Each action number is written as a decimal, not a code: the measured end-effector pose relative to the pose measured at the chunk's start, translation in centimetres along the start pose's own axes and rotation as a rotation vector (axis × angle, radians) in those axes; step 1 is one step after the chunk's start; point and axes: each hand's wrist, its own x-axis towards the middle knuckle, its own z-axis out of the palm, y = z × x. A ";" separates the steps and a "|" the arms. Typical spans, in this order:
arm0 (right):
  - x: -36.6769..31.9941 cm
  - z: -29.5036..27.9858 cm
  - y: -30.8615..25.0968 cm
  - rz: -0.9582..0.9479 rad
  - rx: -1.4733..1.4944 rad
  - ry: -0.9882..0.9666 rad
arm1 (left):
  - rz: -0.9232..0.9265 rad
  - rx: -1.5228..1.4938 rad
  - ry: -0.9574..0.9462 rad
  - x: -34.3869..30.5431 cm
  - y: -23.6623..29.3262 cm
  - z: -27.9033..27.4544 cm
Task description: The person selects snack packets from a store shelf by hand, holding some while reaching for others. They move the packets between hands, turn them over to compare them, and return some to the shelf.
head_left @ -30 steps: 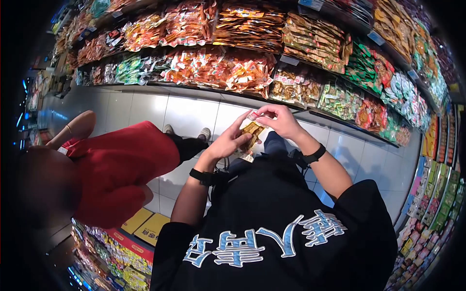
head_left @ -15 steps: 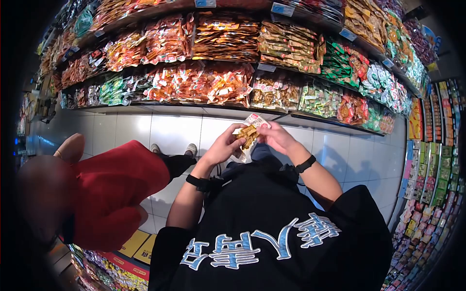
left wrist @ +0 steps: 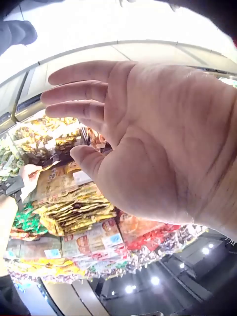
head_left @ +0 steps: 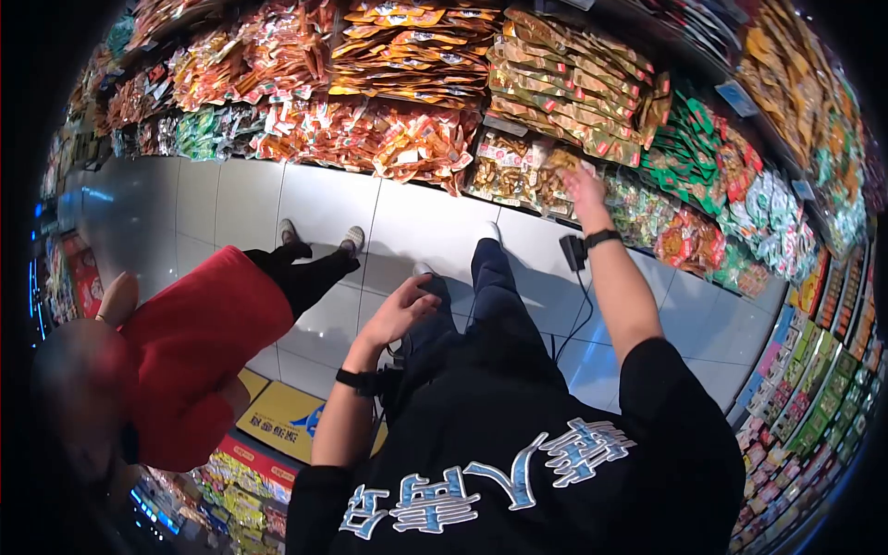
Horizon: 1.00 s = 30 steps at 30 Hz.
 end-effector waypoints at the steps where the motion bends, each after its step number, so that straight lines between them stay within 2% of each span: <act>1: 3.0 -0.3 0.2 0.039 0.005 0.041 | -0.033 -0.065 0.036 -0.2 0.0 0.5; 3: 8.6 -0.6 1.2 0.095 0.029 0.122 | -0.076 -0.096 0.094 -0.4 -1.0 1.1; 5: 10.8 -0.5 0.8 0.164 -0.194 0.167 | -0.112 -0.113 0.152 -0.8 -1.9 1.9; 6: 11.9 -1.2 1.3 0.119 -0.395 0.080 | -0.122 -0.115 0.167 -1.0 -1.9 2.4; 7: 13.0 -2.3 2.0 0.004 -0.752 -0.054 | -0.133 -0.117 0.180 -1.3 -1.7 2.9; 9: 14.7 -4.3 3.2 -0.450 -1.683 -0.219 | -0.146 -0.139 0.198 -1.9 -1.7 3.7; 10: 14.9 -4.4 3.5 -0.569 -1.822 -0.237 | -0.145 -0.155 0.203 -2.0 -1.7 3.9; 13: 12.6 -3.3 2.2 -0.482 -1.722 -0.167 | -0.112 -0.173 0.218 -1.9 -1.1 4.1; 17: 10.6 -3.0 2.3 -0.641 -1.349 -0.151 | -0.062 -0.134 0.239 -1.6 0.5 3.6; 19: 13.4 -5.2 4.9 -0.620 -0.688 -0.429 | -0.015 -0.115 0.232 -1.5 1.0 3.3; 20: 11.5 -5.1 4.3 -0.475 -0.392 -0.591 | 0.012 -0.105 0.234 -1.4 1.3 3.0; 22: 6.0 -3.1 1.9 0.041 0.085 -0.249 | 0.048 -0.148 0.238 -1.7 2.2 2.6; 23: 4.7 -2.8 1.4 0.031 -0.087 -0.316 | 0.067 -0.142 0.238 -1.5 1.7 2.1; 24: 5.6 -4.1 3.0 0.048 -0.029 -0.411 | 0.086 -0.138 0.243 -1.3 1.0 1.3; 25: 9.3 -4.8 6.4 -0.036 0.220 -0.632 | 0.102 -0.143 0.248 -1.5 1.1 0.7; 26: 14.7 -8.8 9.5 0.129 0.302 -1.168 | 0.117 -0.148 0.246 -1.6 1.5 0.0; 27: 5.1 -4.7 5.8 -0.048 -0.396 -0.463 | 0.139 -0.150 0.255 -1.7 1.8 -0.9; 29: 4.6 -5.3 7.4 0.177 -0.207 -0.499 | 0.169 -0.183 0.294 -2.1 3.1 -3.1; 30: 1.6 -4.2 6.0 0.226 -0.352 -0.438 | 0.199 -0.212 0.304 -1.9 3.3 -4.5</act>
